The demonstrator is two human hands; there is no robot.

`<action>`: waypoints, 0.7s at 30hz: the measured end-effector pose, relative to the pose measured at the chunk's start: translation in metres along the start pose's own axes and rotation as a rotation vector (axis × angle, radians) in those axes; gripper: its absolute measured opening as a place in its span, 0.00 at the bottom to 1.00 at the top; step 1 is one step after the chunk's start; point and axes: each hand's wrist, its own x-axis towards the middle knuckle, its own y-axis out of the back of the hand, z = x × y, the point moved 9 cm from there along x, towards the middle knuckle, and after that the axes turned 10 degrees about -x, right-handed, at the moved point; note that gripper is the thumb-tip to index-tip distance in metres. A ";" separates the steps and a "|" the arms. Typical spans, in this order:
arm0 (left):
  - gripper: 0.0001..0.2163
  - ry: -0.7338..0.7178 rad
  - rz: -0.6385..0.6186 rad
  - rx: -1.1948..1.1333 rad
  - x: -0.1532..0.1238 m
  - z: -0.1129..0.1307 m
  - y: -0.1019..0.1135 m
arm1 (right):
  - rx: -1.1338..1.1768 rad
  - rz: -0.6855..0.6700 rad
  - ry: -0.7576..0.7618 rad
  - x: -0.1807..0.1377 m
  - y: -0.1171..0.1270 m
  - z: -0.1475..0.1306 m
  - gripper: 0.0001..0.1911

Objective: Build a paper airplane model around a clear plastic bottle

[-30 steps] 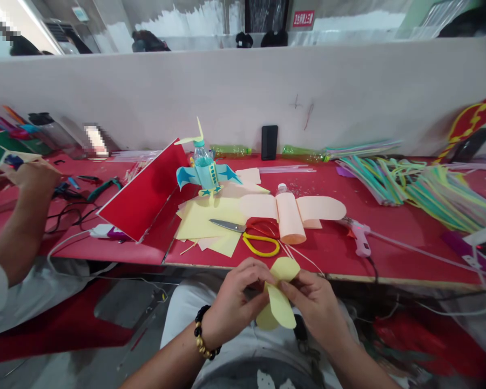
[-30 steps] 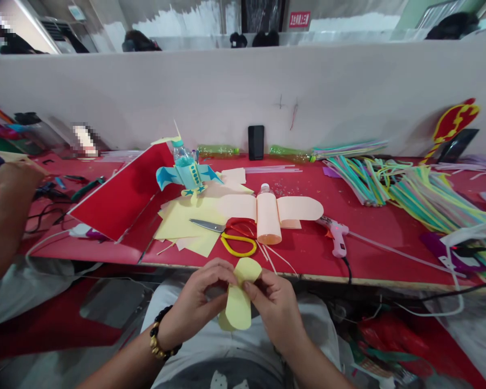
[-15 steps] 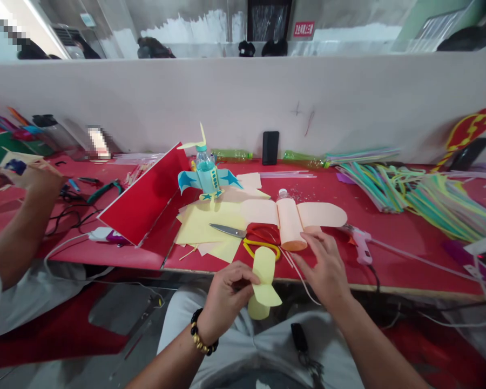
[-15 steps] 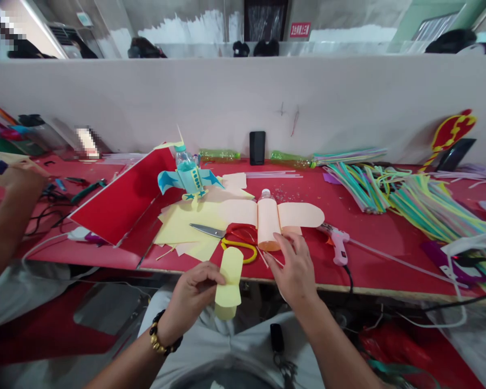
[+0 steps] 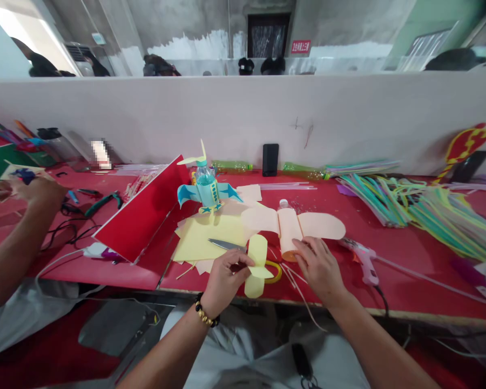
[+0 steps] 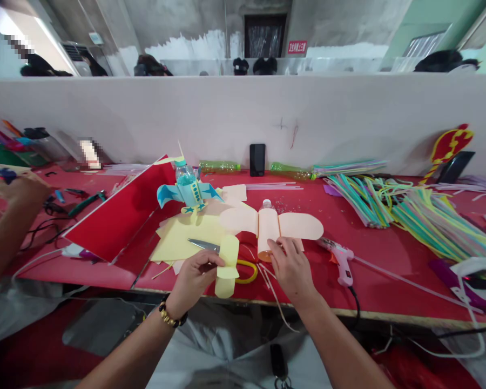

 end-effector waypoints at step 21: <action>0.05 0.170 -0.090 -0.184 0.033 -0.046 0.018 | 0.533 -0.163 0.103 0.241 -0.020 -0.050 0.10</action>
